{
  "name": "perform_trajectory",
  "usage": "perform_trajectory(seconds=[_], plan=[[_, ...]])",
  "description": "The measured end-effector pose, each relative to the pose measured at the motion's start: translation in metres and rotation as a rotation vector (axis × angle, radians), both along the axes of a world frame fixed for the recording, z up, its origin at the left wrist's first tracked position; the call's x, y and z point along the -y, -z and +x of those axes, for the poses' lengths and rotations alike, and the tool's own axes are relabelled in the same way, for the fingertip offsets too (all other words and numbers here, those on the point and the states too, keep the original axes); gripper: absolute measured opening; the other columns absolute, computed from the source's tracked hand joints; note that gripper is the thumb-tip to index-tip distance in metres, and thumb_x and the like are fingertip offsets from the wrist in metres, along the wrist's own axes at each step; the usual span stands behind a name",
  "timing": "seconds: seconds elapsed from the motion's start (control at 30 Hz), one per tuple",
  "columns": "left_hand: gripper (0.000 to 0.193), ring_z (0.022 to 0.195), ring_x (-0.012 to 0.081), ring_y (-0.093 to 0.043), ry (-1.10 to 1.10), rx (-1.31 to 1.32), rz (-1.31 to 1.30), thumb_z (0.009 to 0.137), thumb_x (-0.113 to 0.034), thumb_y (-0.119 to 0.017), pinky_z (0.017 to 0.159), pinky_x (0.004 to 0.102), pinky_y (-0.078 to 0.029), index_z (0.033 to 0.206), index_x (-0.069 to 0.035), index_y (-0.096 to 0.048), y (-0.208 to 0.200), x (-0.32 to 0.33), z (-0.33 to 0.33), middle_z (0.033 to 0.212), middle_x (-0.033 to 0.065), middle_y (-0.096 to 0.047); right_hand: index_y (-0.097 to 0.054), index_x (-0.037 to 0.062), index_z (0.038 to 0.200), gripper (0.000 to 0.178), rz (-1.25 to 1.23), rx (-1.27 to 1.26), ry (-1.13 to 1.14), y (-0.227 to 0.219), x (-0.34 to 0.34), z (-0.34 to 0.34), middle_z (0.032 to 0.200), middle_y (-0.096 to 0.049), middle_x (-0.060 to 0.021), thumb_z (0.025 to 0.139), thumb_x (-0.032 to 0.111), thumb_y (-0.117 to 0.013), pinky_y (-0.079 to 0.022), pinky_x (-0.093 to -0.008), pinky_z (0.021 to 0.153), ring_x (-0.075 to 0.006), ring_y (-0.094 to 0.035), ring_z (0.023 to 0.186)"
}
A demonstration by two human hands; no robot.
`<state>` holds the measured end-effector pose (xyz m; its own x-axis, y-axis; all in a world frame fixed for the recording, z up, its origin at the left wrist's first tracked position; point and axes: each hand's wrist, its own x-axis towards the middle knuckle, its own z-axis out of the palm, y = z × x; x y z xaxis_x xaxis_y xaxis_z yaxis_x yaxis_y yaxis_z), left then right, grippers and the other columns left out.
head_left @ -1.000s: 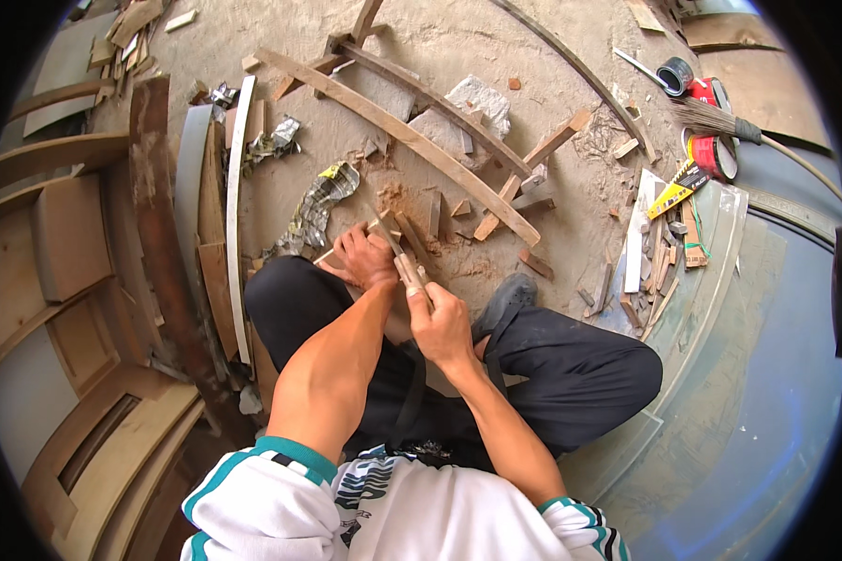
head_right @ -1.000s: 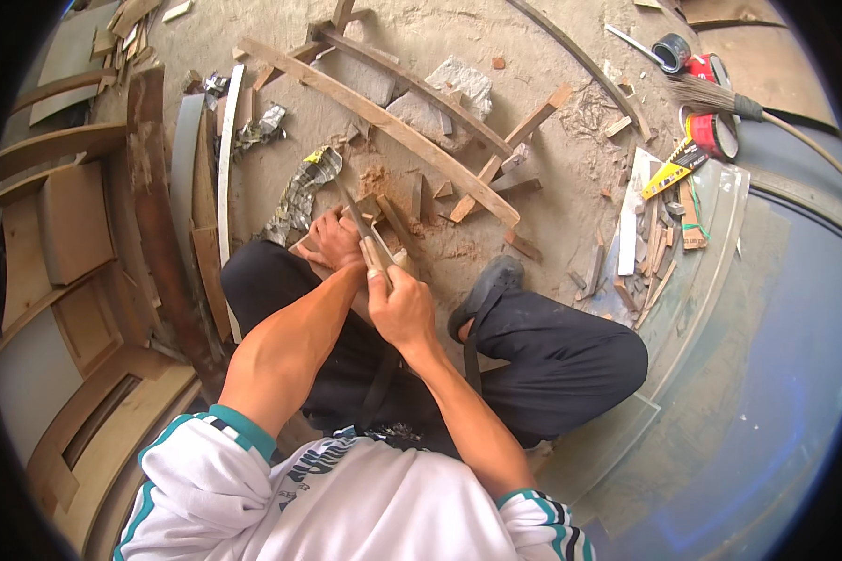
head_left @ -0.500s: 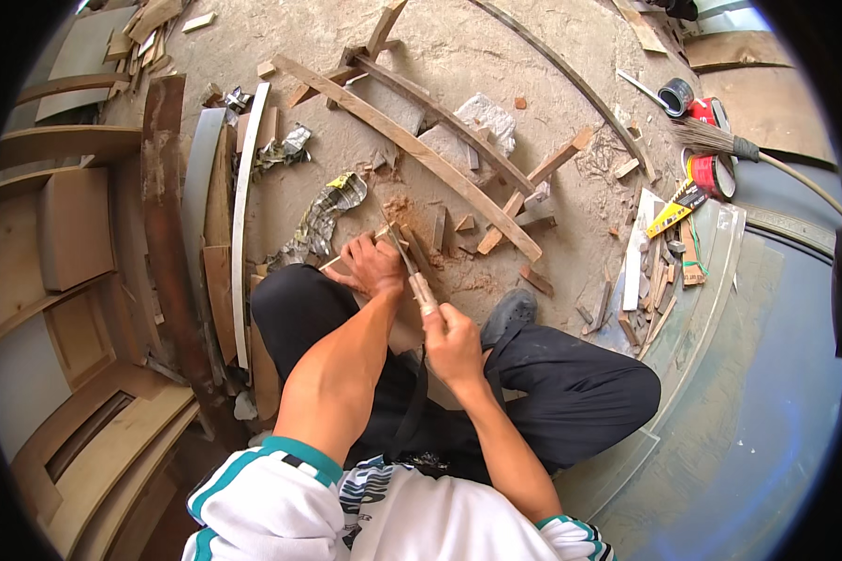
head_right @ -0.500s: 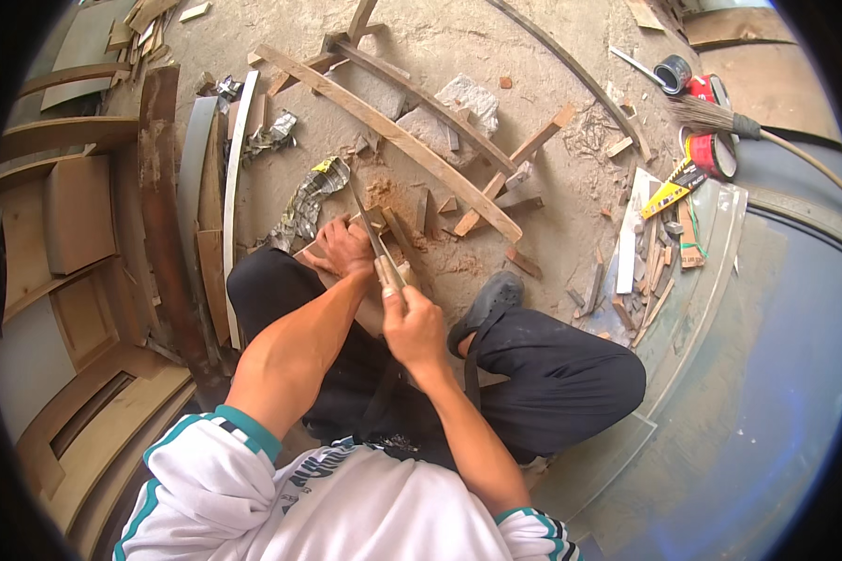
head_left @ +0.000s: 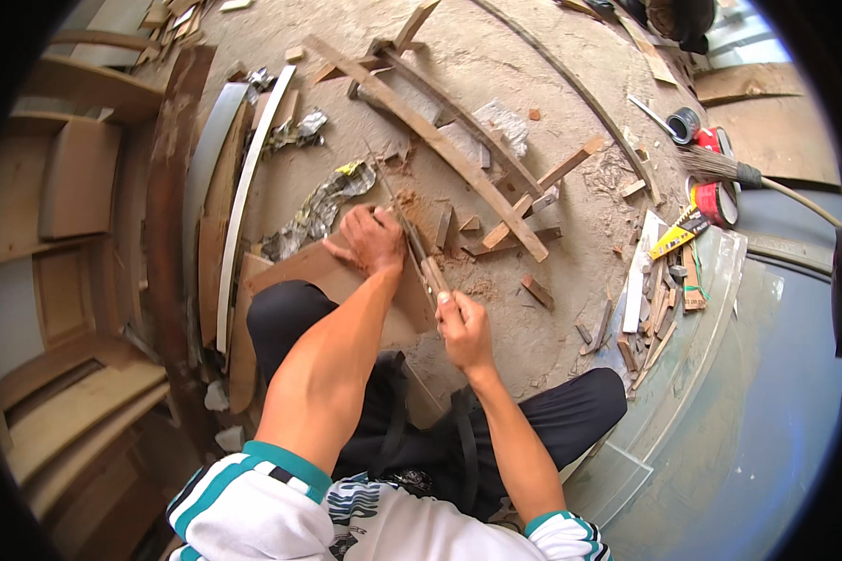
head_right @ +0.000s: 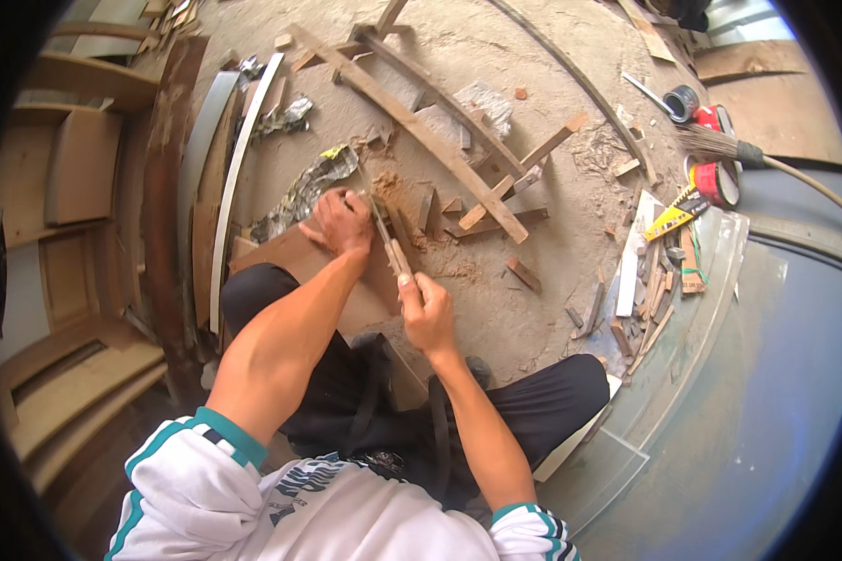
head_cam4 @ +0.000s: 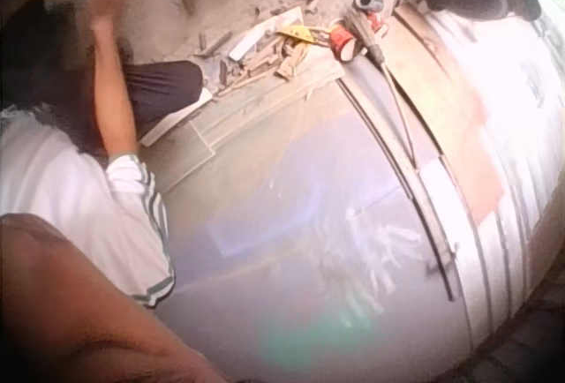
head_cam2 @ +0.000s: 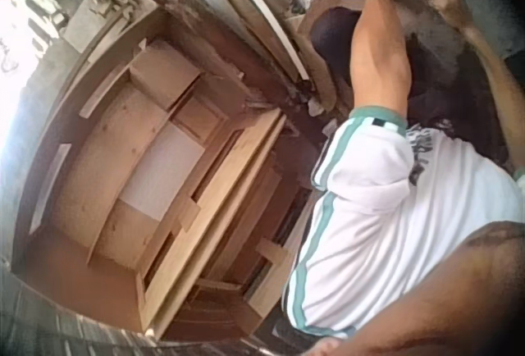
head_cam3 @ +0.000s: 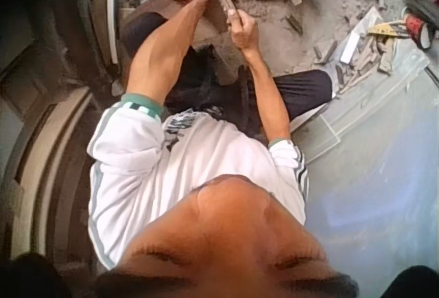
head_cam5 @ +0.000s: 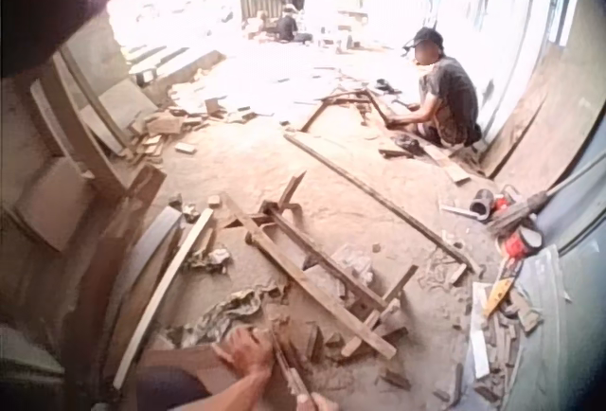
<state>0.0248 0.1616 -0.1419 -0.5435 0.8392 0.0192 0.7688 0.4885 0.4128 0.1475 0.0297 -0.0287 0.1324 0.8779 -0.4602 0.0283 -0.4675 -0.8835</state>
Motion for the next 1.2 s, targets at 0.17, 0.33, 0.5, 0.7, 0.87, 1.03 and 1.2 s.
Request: perform_trajectory(seconds=[0.17,0.33,0.5,0.7,0.87,1.03,1.2], plan=[[0.025,0.111,0.0249,-0.057,0.191,0.04,0.217,0.095,-0.032,-0.054,0.106,0.0555,-0.031,0.103,-0.011,-0.065,-0.005,0.012,-0.008,0.099,0.0047,-0.066,-0.053,0.0041,0.074,0.044,0.046,-0.027,-0.018,0.011,0.005,-0.001,0.056,-0.046,0.0024,0.103,0.037,-0.052,-0.031,-0.025,0.047,-0.0055,-0.042,0.051],[0.025,0.084,0.0366,-0.067,0.509,0.004,0.231,0.1,-0.032,-0.05,0.073,0.0508,-0.053,0.094,-0.009,-0.06,-0.01,0.024,-0.023,0.093,0.0127,-0.067,-0.058,0.0001,0.077,0.044,0.124,0.091,-0.06,0.019,0.01,-0.003,0.061,-0.056,-0.0123,0.101,0.036,-0.052,-0.04,-0.038,0.055,-0.0235,-0.054,0.057],[0.041,0.087,0.0428,-0.07,0.411,-0.035,-0.04,0.101,-0.042,-0.044,0.075,0.0561,-0.054,0.098,-0.008,-0.066,-0.029,0.016,-0.016,0.1,0.0191,-0.071,-0.057,0.0003,0.075,0.044,0.197,0.18,-0.041,0.025,0.014,-0.006,0.058,-0.054,-0.0093,0.101,0.035,-0.052,-0.04,-0.0363,0.053,-0.018,-0.052,0.054],[0.059,0.104,0.0461,-0.066,0.056,0.079,-0.202,0.098,-0.058,-0.038,0.09,0.056,-0.05,0.106,-0.014,-0.076,-0.028,0.002,-0.005,0.105,0.0236,-0.072,-0.058,-0.0023,0.077,0.043,0.208,0.171,-0.039,0.022,0.016,-0.004,0.063,-0.058,-0.0244,0.1,0.033,-0.052,-0.045,-0.0475,0.058,-0.04,-0.059,0.06],[0.057,0.101,0.0456,-0.068,0.031,0.047,-0.223,0.094,-0.054,-0.041,0.088,0.0538,-0.051,0.101,-0.012,-0.078,-0.013,-0.006,-0.014,0.101,0.0234,-0.072,-0.056,-0.0008,0.078,0.04,0.211,0.129,-0.055,0.018,0.02,0.003,0.063,-0.059,-0.0298,0.1,0.032,-0.052,-0.047,-0.0541,0.059,-0.0503,-0.063,0.066],[0.053,0.096,0.0469,-0.068,-0.016,0.015,-0.204,0.093,-0.049,-0.042,0.086,0.0528,-0.052,0.097,-0.01,-0.078,-0.009,-0.005,-0.011,0.096,0.0254,-0.072,-0.053,0.0006,0.076,0.04,0.205,0.059,-0.048,0.016,0.021,0.005,0.057,-0.056,-0.0266,0.1,0.032,-0.053,-0.045,-0.052,0.055,-0.0478,-0.061,0.059],[0.056,0.082,0.0439,-0.07,-0.015,-0.067,-0.132,0.093,-0.048,-0.043,0.077,0.0511,-0.052,0.087,-0.004,-0.077,-0.007,-0.001,-0.005,0.082,0.0227,-0.071,-0.051,0.0012,0.075,0.038,0.183,0.055,-0.031,0.009,0.023,0.007,0.054,-0.052,-0.0238,0.1,0.029,-0.054,-0.042,-0.0487,0.051,-0.0454,-0.057,0.053]])
